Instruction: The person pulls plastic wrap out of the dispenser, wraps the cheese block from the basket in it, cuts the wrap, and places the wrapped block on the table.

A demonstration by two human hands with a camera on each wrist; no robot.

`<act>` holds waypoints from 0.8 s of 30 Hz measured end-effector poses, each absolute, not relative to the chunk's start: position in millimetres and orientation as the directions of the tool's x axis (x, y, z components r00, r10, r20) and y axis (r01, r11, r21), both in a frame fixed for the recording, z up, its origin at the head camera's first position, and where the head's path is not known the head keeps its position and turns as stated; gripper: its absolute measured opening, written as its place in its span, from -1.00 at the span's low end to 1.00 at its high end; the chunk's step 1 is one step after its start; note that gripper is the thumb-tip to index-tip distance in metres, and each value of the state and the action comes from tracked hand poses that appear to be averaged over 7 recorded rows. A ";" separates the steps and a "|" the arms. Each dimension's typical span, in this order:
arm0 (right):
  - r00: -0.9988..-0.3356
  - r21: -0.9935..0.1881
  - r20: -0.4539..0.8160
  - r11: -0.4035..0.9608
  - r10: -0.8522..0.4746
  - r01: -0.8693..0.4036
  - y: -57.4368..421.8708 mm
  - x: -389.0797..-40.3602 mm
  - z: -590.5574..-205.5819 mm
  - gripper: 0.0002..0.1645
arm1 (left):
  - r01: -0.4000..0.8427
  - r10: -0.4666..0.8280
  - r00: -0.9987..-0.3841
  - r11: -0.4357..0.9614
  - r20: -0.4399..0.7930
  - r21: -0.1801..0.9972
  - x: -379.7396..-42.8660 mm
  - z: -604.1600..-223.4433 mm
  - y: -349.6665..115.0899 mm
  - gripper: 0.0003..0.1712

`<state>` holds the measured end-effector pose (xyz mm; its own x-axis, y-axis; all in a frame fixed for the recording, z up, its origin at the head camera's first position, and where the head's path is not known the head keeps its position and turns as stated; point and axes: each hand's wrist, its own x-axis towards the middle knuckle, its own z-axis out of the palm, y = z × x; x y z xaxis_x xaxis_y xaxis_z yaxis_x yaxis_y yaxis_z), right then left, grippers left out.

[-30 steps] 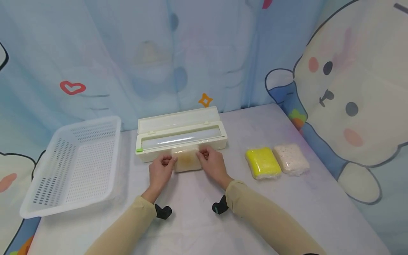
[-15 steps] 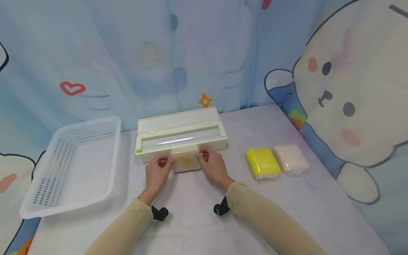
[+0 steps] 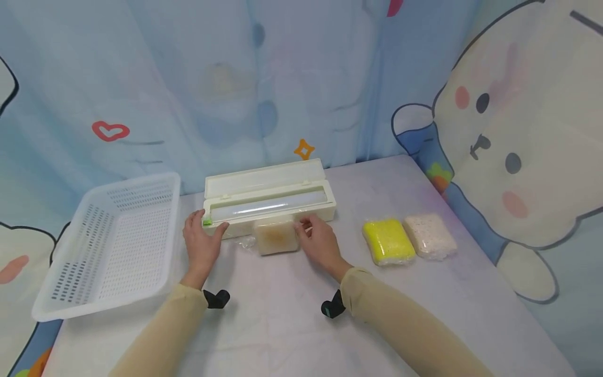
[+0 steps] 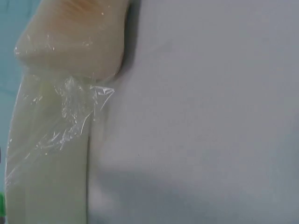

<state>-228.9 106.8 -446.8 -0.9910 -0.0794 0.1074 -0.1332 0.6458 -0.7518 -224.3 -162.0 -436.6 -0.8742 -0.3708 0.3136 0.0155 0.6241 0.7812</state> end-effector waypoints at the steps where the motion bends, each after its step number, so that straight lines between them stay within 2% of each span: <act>1: -0.991 -0.752 0.105 0.645 -0.082 -0.133 106.8 -228.8 -447.2 -0.55 | -0.022 -0.369 -0.890 0.621 0.267 0.784 -226.1 -437.0 -165.3 -0.22; 4: -0.991 -0.756 0.099 0.641 -0.089 -0.133 107.3 -228.6 -449.2 -0.56 | -0.136 -0.366 -0.922 0.608 0.125 0.782 -230.4 -437.9 -173.8 -0.16; 8: -0.990 -0.753 0.103 0.643 -0.096 -0.141 109.3 -228.7 -450.1 -0.56 | -0.209 -0.369 -0.929 0.572 0.021 0.793 -233.9 -439.3 -181.5 -0.12; 24: -0.973 -0.672 0.184 0.704 -0.140 -0.229 110.6 -238.2 -432.3 -0.62 | -0.161 -0.320 -0.947 0.538 0.023 0.827 -238.5 -434.0 -186.6 -0.08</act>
